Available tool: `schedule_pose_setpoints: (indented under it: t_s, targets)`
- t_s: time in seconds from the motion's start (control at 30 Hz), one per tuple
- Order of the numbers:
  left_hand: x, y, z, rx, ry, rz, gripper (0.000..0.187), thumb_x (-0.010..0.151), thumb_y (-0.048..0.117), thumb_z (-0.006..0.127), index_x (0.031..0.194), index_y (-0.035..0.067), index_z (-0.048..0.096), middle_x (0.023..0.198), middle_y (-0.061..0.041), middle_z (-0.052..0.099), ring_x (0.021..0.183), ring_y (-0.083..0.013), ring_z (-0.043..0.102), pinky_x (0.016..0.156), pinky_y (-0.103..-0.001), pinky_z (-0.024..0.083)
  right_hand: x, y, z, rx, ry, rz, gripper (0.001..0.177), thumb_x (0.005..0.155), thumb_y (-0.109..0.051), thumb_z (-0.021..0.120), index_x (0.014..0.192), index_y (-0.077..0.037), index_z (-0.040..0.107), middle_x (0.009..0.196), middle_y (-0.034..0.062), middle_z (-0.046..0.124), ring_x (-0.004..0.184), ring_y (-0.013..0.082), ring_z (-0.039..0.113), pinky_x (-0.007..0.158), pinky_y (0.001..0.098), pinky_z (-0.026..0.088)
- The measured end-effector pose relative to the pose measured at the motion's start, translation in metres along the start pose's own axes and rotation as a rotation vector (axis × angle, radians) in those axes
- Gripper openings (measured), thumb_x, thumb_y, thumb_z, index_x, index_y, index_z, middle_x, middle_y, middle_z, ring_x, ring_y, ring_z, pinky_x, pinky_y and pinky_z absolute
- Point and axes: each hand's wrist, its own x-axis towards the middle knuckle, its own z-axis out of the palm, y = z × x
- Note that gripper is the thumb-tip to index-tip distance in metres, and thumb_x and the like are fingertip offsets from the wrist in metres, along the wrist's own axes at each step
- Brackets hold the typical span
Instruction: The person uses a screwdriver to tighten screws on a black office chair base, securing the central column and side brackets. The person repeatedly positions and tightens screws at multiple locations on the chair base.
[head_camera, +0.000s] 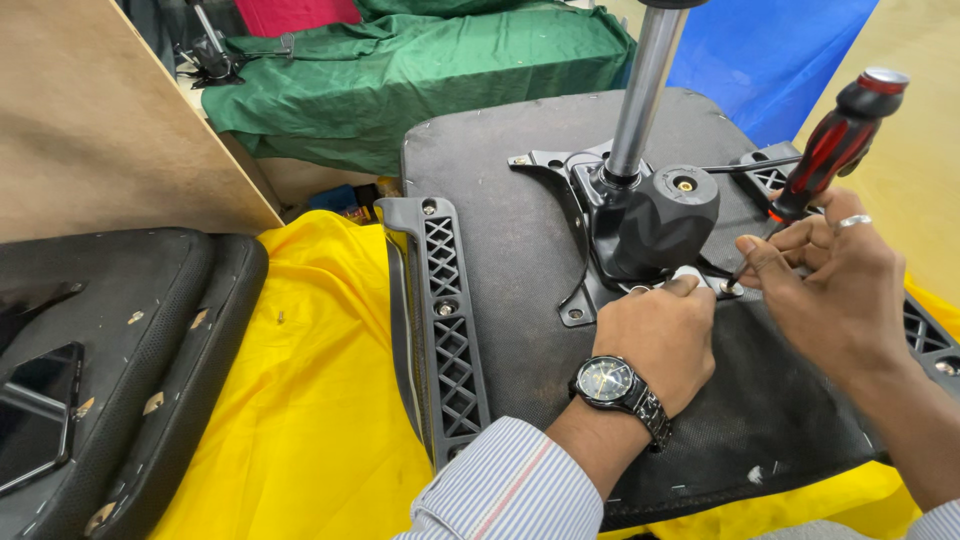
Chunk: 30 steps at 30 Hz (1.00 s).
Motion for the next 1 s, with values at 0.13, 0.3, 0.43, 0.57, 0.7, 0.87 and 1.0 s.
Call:
schedule_pose_setpoints:
  t_s: [0.13,0.3,0.43,0.57,0.7,0.87,1.0]
  targets:
    - [0.003,0.003,0.003,-0.123,0.029,0.001,0.028,0.085,0.009,0.062,0.112,0.002,0.064,0.095,-0.015,0.074,0.085,-0.0362,0.073,0.075,-0.047,0.058,-0.001,0.006,0.001,0.079,0.025,0.001,0.036,0.1,-0.002,0.072,0.117,0.01,0.043,0.092,0.0187,0.067,0.086,0.021,0.073,0.069,0.0296,0.061]
    - [0.028,0.009,0.022,-0.195,0.035,0.001,0.029,0.09,0.008,0.059,0.118,-0.001,0.059,0.091,-0.019,0.073,0.084,-0.0387,0.073,0.075,-0.049,0.058,-0.001,0.008,-0.01,0.096,-0.007,0.01,0.042,0.1,-0.007,0.068,0.135,0.006,0.047,0.107,0.0145,0.071,0.099,0.0203,0.073,0.081,0.0316,0.06]
    - [0.042,0.006,0.034,-0.191,0.017,-0.046,0.014,0.096,0.017,0.061,0.099,0.004,0.064,0.089,-0.018,0.074,0.083,-0.0392,0.073,0.074,-0.051,0.057,0.012,0.002,-0.013,0.251,-0.018,0.117,0.049,0.106,-0.014,0.062,0.149,0.002,0.042,0.119,0.0149,0.068,0.105,0.0194,0.071,0.085,0.0312,0.06]
    - [0.043,0.007,0.036,-0.16,0.016,-0.063,0.008,0.093,0.011,0.062,0.097,0.005,0.065,0.091,-0.016,0.075,0.085,-0.0393,0.073,0.074,-0.051,0.058,0.022,-0.005,-0.02,0.191,-0.017,0.058,0.071,0.106,-0.012,0.056,0.16,-0.003,0.01,0.125,0.0161,0.067,0.103,0.0216,0.071,0.08,0.0317,0.059]
    - [0.041,0.009,0.031,-0.161,-0.024,-0.061,0.02,0.079,0.006,0.07,0.097,0.003,0.062,0.091,-0.018,0.074,0.085,-0.04,0.073,0.074,-0.051,0.058,0.025,-0.012,-0.024,0.089,-0.013,-0.143,0.079,0.116,-0.007,0.056,0.164,-0.005,-0.008,0.134,0.0172,0.06,0.105,0.0246,0.074,0.086,0.0347,0.064]
    - [0.039,0.013,0.027,-0.155,-0.04,-0.097,0.014,0.084,0.004,0.068,0.097,0.003,0.063,0.092,-0.017,0.075,0.087,-0.0385,0.074,0.077,-0.049,0.059,0.018,-0.029,-0.028,-0.118,0.026,-0.383,0.077,0.112,-0.002,0.056,0.161,-0.006,-0.003,0.13,0.0237,0.06,0.098,0.0279,0.074,0.078,0.0341,0.066]
    - [0.04,0.012,0.024,-0.171,-0.051,-0.098,0.017,0.082,0.005,0.069,0.098,0.002,0.063,0.09,-0.017,0.075,0.087,-0.0389,0.074,0.078,-0.049,0.059,0.019,-0.045,-0.026,-0.225,0.08,-0.44,0.063,0.111,0.002,0.063,0.154,0.0,0.017,0.115,0.0257,0.063,0.103,0.0317,0.074,0.085,0.0362,0.065]
